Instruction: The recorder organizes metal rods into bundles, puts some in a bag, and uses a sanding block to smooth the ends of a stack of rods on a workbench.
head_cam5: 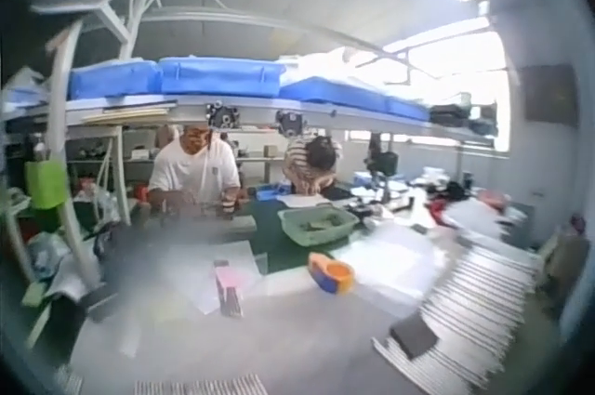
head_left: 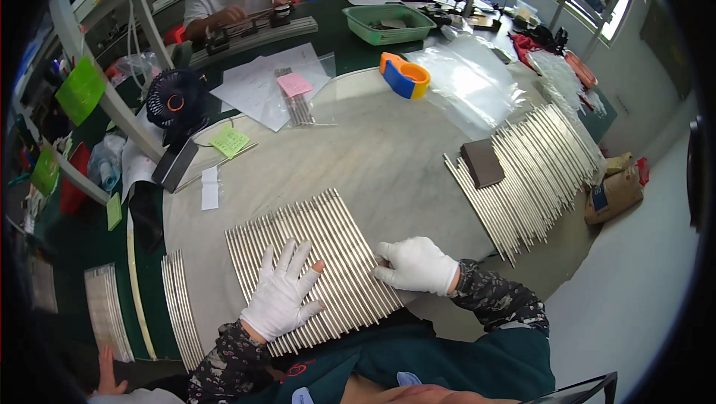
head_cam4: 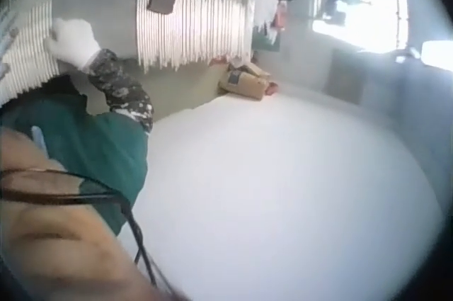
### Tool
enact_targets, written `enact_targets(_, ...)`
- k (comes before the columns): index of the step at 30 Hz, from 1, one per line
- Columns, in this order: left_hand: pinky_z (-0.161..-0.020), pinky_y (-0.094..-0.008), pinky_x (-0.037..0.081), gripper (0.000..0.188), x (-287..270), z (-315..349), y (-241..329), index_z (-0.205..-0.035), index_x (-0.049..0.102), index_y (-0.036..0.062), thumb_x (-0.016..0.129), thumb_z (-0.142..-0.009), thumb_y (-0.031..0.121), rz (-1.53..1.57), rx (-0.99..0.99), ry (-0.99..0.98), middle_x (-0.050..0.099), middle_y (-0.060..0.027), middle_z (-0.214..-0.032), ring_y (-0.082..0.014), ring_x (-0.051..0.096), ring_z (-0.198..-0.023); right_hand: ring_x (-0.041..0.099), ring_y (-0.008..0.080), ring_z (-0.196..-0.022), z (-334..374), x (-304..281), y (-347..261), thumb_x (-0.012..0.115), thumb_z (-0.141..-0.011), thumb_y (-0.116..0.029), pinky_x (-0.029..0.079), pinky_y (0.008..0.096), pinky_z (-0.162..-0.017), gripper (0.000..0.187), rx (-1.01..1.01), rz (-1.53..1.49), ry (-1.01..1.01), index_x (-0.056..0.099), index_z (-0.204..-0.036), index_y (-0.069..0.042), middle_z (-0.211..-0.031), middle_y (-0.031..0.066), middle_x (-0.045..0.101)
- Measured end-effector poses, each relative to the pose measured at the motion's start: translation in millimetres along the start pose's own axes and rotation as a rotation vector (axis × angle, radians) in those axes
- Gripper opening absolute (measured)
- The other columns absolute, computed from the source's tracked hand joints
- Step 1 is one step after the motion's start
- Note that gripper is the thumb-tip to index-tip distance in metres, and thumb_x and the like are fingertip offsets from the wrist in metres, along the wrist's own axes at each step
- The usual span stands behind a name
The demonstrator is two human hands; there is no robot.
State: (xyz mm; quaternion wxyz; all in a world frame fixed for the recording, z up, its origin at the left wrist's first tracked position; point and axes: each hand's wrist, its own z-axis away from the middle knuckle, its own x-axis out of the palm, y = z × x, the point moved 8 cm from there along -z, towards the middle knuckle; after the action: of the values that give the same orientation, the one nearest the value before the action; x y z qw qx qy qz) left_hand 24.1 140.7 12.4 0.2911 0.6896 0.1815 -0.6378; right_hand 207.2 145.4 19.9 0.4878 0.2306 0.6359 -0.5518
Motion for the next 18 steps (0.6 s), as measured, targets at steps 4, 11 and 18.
enact_targets(4, -0.107, -0.0608, 0.016, 0.069, 0, -18, 7, -0.134, 0.043, 0.0077, 0.054, -0.083, 0.052, -0.04, 0.053, -0.039, 0.033, -0.0223, -0.144, -0.0411, 0.029, -0.133, 0.063, 0.0361, -0.063, -4, 2, -5, 0.059, -0.083, -0.032, 0.051, 0.0444, -0.061, 0.028, -0.027, 0.008, 0.005, 0.059, -0.084, -0.005, -0.066, 0.016, 0.063)
enact_targets(11, -0.107, -0.0583, 0.019, 0.067, -1, -30, 18, -0.131, 0.046, 0.0041, 0.056, -0.083, 0.049, -0.042, 0.076, -0.041, 0.037, -0.0218, -0.14, -0.0389, 0.033, -0.131, 0.064, 0.0374, -0.066, -3, 4, -5, 0.056, -0.083, -0.03, 0.051, 0.0474, -0.063, 0.027, -0.039, 0.0, -0.071, 0.057, -0.084, -0.004, -0.067, 0.0175, 0.063)
enact_targets(18, -0.108, -0.0573, 0.021, 0.069, -2, -30, 19, -0.131, 0.045, 0.0046, 0.06, -0.08, 0.048, -0.007, 0.106, 0.028, 0.036, -0.0217, -0.141, -0.0376, 0.034, -0.131, 0.064, 0.0329, -0.062, -4, -18, -22, 0.063, -0.079, -0.026, 0.051, 0.0424, -0.059, 0.022, -0.152, 0.061, -0.032, 0.058, -0.075, -0.005, -0.063, 0.0127, 0.063)
